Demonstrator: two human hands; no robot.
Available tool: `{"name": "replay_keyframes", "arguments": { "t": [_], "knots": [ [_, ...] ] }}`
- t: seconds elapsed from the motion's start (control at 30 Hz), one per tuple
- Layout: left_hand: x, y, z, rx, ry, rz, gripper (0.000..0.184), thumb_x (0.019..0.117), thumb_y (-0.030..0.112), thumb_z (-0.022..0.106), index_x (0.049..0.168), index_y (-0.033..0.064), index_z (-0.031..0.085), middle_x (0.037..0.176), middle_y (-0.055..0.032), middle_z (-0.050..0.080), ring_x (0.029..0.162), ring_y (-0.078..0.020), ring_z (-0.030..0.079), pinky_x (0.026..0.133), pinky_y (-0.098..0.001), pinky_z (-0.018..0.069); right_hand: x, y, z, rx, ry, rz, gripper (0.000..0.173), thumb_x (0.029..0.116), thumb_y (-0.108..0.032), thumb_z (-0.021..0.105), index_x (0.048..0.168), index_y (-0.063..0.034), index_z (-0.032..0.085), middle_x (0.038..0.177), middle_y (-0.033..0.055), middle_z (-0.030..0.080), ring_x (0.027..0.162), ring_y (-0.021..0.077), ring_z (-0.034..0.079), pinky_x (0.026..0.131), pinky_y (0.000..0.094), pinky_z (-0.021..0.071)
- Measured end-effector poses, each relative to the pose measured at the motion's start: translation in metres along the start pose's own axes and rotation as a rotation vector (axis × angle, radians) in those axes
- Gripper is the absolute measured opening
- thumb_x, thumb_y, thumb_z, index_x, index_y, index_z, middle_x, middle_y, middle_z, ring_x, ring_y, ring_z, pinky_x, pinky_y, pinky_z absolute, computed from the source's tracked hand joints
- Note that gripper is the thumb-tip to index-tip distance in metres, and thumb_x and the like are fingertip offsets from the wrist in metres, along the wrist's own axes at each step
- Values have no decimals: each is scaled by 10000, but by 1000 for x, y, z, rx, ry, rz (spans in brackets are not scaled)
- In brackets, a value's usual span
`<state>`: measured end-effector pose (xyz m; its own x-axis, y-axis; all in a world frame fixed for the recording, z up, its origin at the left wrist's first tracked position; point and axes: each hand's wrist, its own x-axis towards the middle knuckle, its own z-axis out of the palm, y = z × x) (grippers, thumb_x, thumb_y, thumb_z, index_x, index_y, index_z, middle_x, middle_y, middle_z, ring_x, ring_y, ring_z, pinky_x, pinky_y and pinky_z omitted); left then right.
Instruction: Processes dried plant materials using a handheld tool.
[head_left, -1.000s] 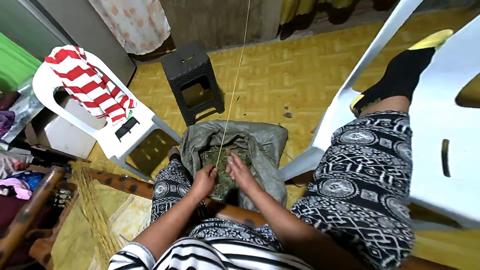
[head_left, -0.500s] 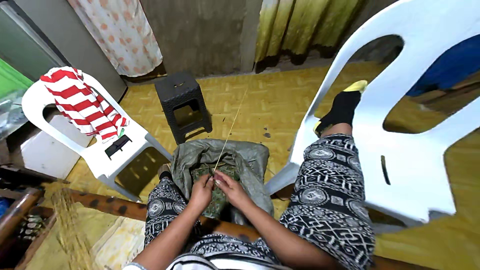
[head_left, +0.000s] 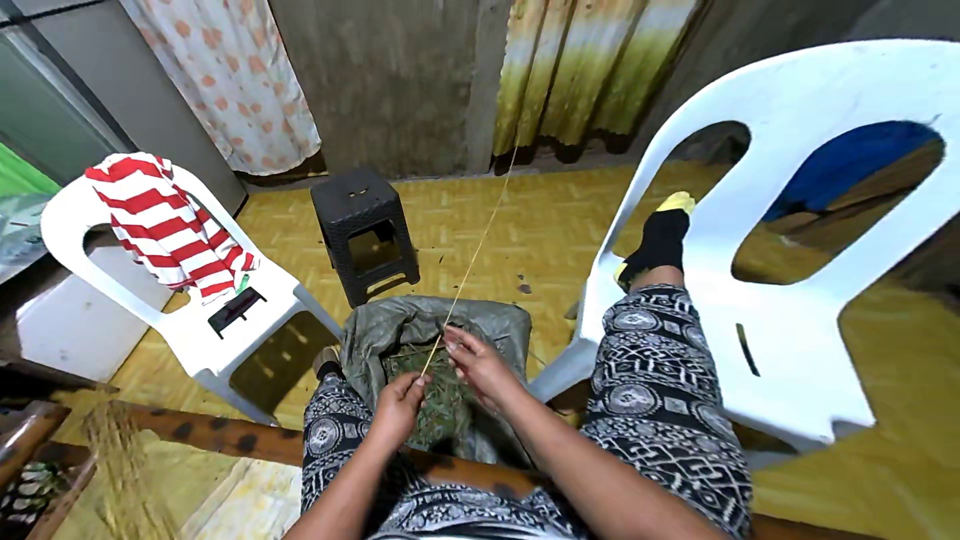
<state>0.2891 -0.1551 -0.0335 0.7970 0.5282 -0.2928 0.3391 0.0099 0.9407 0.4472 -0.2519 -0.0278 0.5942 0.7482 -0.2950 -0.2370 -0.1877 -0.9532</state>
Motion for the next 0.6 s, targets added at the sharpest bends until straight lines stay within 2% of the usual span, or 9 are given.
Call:
{"name": "replay_keyframes", "arguments": {
  "t": [0.07, 0.17, 0.33, 0.47, 0.53, 0.6],
  "knots": [
    [-7, -2, -6, -22, -18, 1, 273, 1090, 126, 454, 1223, 7, 660, 814, 25, 577, 629, -18, 495, 577, -188, 423, 2, -7, 0, 25, 23, 9, 399, 1088, -104, 484, 1482, -43, 475, 1256, 74, 612, 741, 40, 560, 624, 192, 465],
    [-17, -5, -15, -50, -41, 9, 270, 1089, 135, 459, 1216, 17, 665, 795, 37, 570, 613, -12, 484, 558, -179, 405, 4, -19, 1, 64, 49, 19, 399, 1086, -111, 497, 1477, -40, 477, 1121, 61, 620, 683, 44, 546, 584, 190, 458],
    [-33, -12, -30, -46, -73, 4, 260, 1085, 135, 464, 1194, 34, 678, 766, 61, 567, 604, -2, 485, 560, -171, 410, 14, -33, -6, 98, 131, 20, 372, 1090, -92, 468, 1459, -44, 483, 1030, 60, 610, 656, 63, 542, 564, 205, 458],
    [-41, -23, -42, -4, -64, 9, 255, 1079, 147, 485, 1189, 36, 686, 806, 42, 610, 646, -16, 536, 605, -191, 463, 24, -49, -21, 111, 279, -4, 362, 1095, -106, 469, 1454, -77, 500, 906, 46, 592, 594, 66, 521, 529, 200, 448],
    [-42, -25, -44, 17, -22, -10, 248, 1078, 142, 495, 1185, 30, 688, 812, 33, 638, 644, -18, 551, 604, -196, 469, 25, -52, -24, 99, 344, -29, 382, 1090, -86, 468, 1471, -94, 485, 937, 57, 579, 605, 71, 513, 542, 209, 443],
    [-39, -20, -43, 44, 15, -39, 258, 1085, 145, 493, 1216, 20, 677, 828, 16, 661, 621, -24, 548, 579, -199, 465, 18, -47, -17, 13, 311, -49, 400, 1096, -97, 461, 1495, -74, 441, 1023, 73, 584, 665, 69, 537, 588, 213, 465]
  ]
}}
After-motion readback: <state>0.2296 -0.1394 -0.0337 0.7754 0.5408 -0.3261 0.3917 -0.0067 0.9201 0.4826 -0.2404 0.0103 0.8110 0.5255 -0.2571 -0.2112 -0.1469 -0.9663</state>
